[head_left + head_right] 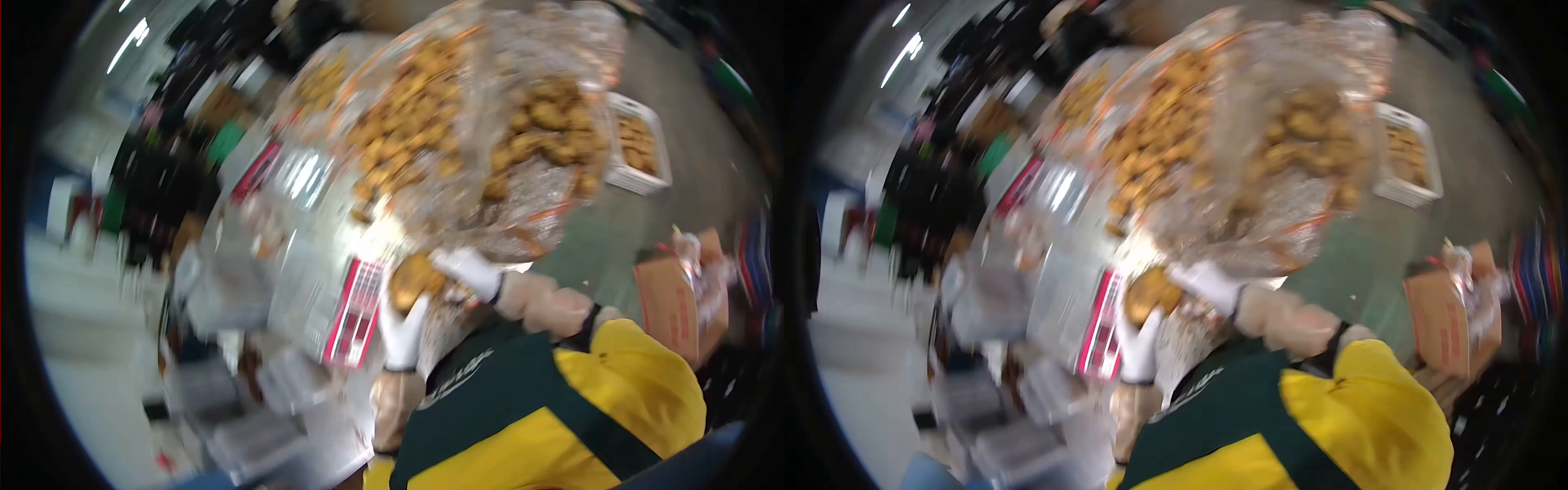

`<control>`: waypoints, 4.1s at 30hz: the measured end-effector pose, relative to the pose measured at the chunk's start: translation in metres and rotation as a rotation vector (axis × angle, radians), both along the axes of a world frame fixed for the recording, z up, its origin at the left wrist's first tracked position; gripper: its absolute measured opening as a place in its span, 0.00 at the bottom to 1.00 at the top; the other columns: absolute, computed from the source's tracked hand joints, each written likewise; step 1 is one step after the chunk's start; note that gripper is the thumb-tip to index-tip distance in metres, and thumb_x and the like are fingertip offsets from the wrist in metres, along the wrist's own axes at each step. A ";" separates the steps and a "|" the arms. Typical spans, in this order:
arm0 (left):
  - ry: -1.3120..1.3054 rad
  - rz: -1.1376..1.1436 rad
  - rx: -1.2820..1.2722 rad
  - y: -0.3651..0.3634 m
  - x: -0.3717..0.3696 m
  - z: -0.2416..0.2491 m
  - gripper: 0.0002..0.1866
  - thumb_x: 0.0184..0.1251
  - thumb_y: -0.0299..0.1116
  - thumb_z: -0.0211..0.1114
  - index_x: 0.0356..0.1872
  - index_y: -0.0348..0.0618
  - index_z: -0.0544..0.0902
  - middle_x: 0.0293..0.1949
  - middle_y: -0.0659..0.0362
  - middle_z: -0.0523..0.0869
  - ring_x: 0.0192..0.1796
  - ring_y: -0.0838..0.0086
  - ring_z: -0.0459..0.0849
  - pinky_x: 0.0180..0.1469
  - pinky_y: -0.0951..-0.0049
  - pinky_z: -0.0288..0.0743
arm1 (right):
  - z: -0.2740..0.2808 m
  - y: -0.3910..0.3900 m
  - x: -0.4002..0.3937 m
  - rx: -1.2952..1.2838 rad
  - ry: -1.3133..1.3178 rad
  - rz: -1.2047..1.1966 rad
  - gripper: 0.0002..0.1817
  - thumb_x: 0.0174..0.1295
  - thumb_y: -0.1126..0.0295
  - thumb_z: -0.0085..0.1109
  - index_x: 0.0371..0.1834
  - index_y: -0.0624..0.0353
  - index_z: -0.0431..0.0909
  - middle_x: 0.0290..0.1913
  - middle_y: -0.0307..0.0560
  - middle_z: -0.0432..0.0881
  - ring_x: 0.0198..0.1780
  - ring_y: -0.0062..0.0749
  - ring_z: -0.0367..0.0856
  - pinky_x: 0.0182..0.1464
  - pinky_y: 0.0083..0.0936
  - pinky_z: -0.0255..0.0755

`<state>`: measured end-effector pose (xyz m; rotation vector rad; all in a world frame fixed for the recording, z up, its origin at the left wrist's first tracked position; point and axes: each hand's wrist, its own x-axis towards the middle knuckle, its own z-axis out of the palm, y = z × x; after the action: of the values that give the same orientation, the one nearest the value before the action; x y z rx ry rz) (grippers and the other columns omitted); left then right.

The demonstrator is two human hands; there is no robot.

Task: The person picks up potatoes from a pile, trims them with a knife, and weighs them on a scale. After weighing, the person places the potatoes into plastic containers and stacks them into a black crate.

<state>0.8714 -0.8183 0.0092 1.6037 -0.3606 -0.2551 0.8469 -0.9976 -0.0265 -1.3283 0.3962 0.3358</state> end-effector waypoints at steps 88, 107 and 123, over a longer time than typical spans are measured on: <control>0.134 -0.080 -0.176 0.027 -0.011 -0.018 0.36 0.56 0.24 0.72 0.67 0.37 0.66 0.62 0.53 0.73 0.64 0.69 0.72 0.67 0.68 0.66 | 0.021 0.005 -0.024 0.269 -0.062 0.031 0.09 0.64 0.76 0.54 0.47 0.60 0.70 0.25 0.53 0.82 0.12 0.22 0.67 0.12 0.18 0.59; 0.171 0.238 -0.196 0.053 -0.005 0.001 0.25 0.59 0.26 0.70 0.58 0.39 0.74 0.51 0.56 0.81 0.54 0.75 0.79 0.60 0.72 0.72 | 0.062 0.042 0.038 0.130 -0.149 0.473 0.12 0.66 0.76 0.54 0.52 0.65 0.73 0.26 0.47 0.82 0.18 0.18 0.72 0.20 0.16 0.65; 0.827 0.109 -1.287 0.100 0.031 -0.035 0.31 0.70 0.57 0.50 0.66 0.48 0.67 0.60 0.47 0.75 0.58 0.55 0.78 0.44 0.56 0.83 | 0.047 0.068 0.060 -0.025 -0.195 0.299 0.07 0.65 0.72 0.60 0.42 0.62 0.76 0.26 0.43 0.82 0.14 0.15 0.68 0.13 0.14 0.56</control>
<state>0.9026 -0.7183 -0.0257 0.1742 0.2141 -0.4490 0.9070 -0.9295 0.0200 -1.4321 0.0371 0.4460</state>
